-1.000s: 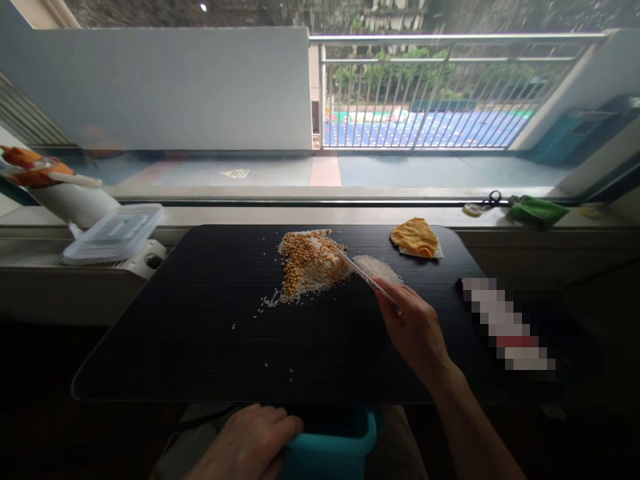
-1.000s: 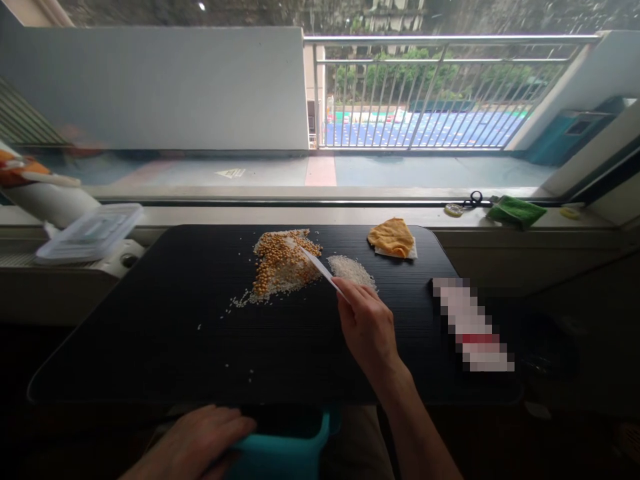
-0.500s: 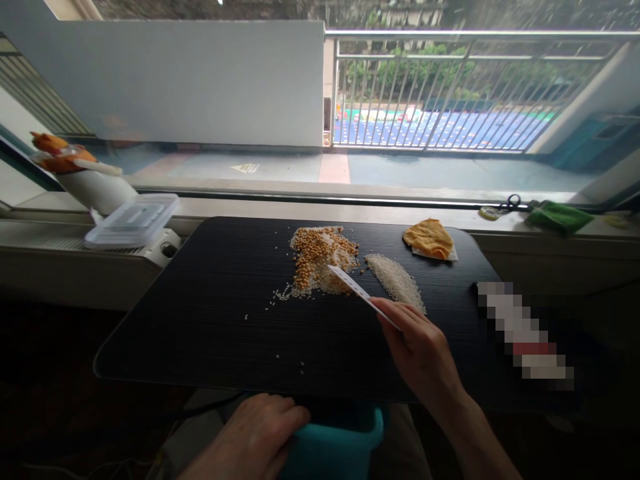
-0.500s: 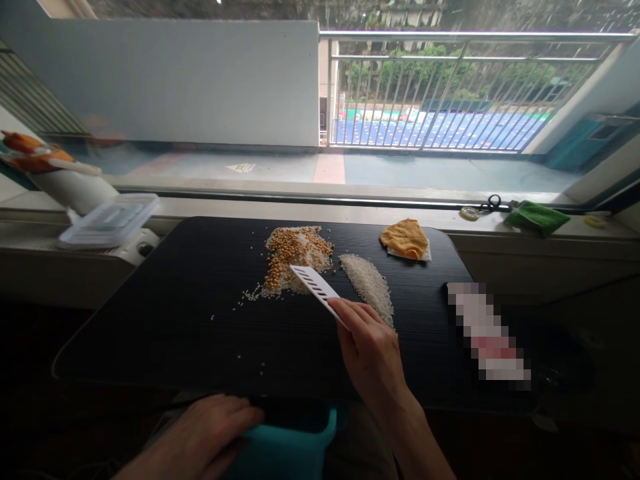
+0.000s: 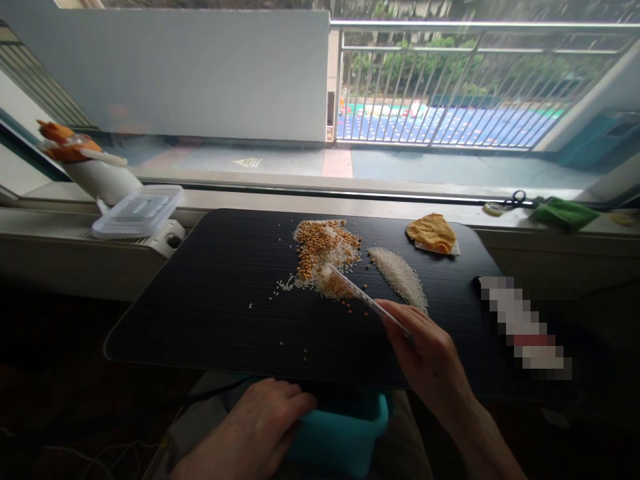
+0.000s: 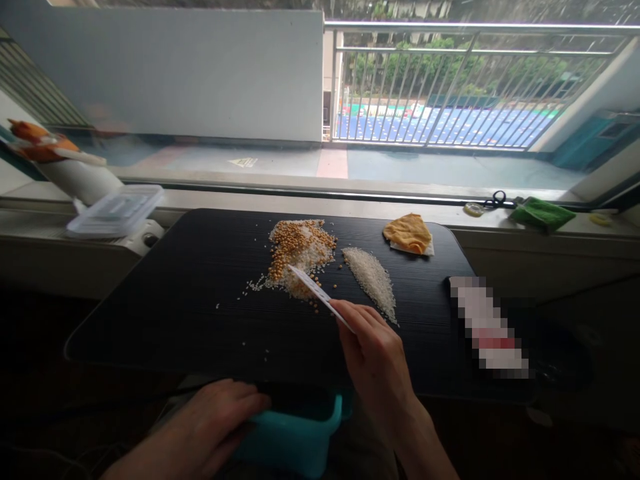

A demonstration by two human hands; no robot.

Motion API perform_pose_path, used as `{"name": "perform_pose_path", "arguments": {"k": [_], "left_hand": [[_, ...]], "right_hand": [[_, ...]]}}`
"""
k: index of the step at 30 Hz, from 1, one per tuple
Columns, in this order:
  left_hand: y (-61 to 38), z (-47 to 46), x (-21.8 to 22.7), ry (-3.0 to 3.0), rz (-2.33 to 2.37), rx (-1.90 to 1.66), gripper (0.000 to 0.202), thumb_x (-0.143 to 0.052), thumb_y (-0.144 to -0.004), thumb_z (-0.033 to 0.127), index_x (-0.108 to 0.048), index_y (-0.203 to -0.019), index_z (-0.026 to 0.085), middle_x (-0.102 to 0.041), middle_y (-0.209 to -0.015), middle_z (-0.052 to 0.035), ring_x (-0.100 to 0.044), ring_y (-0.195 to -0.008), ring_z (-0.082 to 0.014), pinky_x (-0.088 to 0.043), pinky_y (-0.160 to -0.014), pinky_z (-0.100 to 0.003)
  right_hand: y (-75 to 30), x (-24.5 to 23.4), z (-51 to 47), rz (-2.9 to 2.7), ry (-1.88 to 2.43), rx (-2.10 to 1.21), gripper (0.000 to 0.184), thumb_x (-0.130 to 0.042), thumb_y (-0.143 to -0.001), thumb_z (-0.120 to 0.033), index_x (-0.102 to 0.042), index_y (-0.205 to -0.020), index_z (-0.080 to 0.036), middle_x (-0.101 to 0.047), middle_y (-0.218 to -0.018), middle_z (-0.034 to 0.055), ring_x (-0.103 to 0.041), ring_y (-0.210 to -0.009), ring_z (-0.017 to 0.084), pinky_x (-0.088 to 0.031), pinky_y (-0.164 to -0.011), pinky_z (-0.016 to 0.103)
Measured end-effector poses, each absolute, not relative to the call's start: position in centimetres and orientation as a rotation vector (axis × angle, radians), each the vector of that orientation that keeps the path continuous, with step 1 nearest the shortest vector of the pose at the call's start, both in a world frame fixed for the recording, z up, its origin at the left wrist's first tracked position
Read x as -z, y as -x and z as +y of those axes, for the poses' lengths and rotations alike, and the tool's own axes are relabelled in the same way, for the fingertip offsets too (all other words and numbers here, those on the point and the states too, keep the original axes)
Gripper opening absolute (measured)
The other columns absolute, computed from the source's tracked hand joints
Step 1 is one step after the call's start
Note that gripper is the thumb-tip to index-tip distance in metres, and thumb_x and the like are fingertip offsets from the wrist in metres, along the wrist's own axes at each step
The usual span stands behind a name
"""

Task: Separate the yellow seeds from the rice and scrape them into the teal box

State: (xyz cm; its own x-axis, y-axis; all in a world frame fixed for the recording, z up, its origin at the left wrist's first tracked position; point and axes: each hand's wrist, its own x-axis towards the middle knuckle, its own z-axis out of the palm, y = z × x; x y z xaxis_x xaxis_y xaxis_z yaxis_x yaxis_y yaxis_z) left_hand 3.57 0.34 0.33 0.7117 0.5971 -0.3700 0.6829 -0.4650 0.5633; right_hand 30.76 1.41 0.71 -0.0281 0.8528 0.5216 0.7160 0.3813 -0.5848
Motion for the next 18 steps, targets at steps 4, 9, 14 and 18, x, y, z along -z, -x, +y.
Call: {"name": "perform_pose_path", "arguments": {"k": [4,9,14,18], "left_hand": [[-4.0,0.1,-0.3,-2.228,0.937,0.175,0.032,-0.049,-0.085,0.000,-0.065,-0.104,0.022,-0.069,-0.102,-0.0038,-0.065,-0.095,-0.0246,-0.045,-0.085,-0.036],[-4.9,-0.2,-0.4,-2.260,0.897,0.183,0.035,-0.048,-0.084,-0.002,-0.064,-0.105,0.021,-0.069,-0.101,-0.0039,-0.064,-0.094,-0.0246,-0.045,-0.085,-0.036],[-5.4,-0.2,-0.4,-2.286,0.840,0.160,0.033,-0.049,-0.085,0.000,-0.063,-0.105,0.022,-0.069,-0.099,-0.0030,-0.063,-0.092,-0.0238,-0.044,-0.084,-0.036],[-5.5,-0.2,-0.6,-2.287,0.810,0.157,0.031,-0.050,-0.087,0.001,-0.063,-0.105,0.022,-0.069,-0.099,-0.0021,-0.062,-0.090,-0.0227,-0.043,-0.081,-0.033]], "right_hand": [[-32.4,-1.5,0.4,-1.709,1.411,-0.164,0.028,-0.058,-0.095,-0.015,-0.068,-0.119,-0.025,-0.077,-0.108,0.0030,-0.073,-0.096,0.017,-0.058,-0.086,0.026],[-35.7,-2.6,-2.7,-1.565,1.659,-0.144,0.021,-0.061,-0.094,-0.031,-0.071,-0.112,-0.029,-0.080,-0.101,-0.0009,-0.077,-0.085,0.018,-0.061,-0.075,0.022],[-38.3,-3.6,-5.5,-1.508,1.796,-0.202,0.025,-0.065,-0.087,-0.047,-0.076,-0.097,-0.028,-0.081,-0.084,0.0000,-0.076,-0.062,0.018,-0.058,-0.048,0.019],[-38.5,-4.5,-6.5,-1.507,1.772,-0.322,0.022,-0.067,-0.083,-0.045,-0.078,-0.089,-0.027,-0.080,-0.075,-0.0003,-0.074,-0.052,0.017,-0.055,-0.042,0.016]]}}
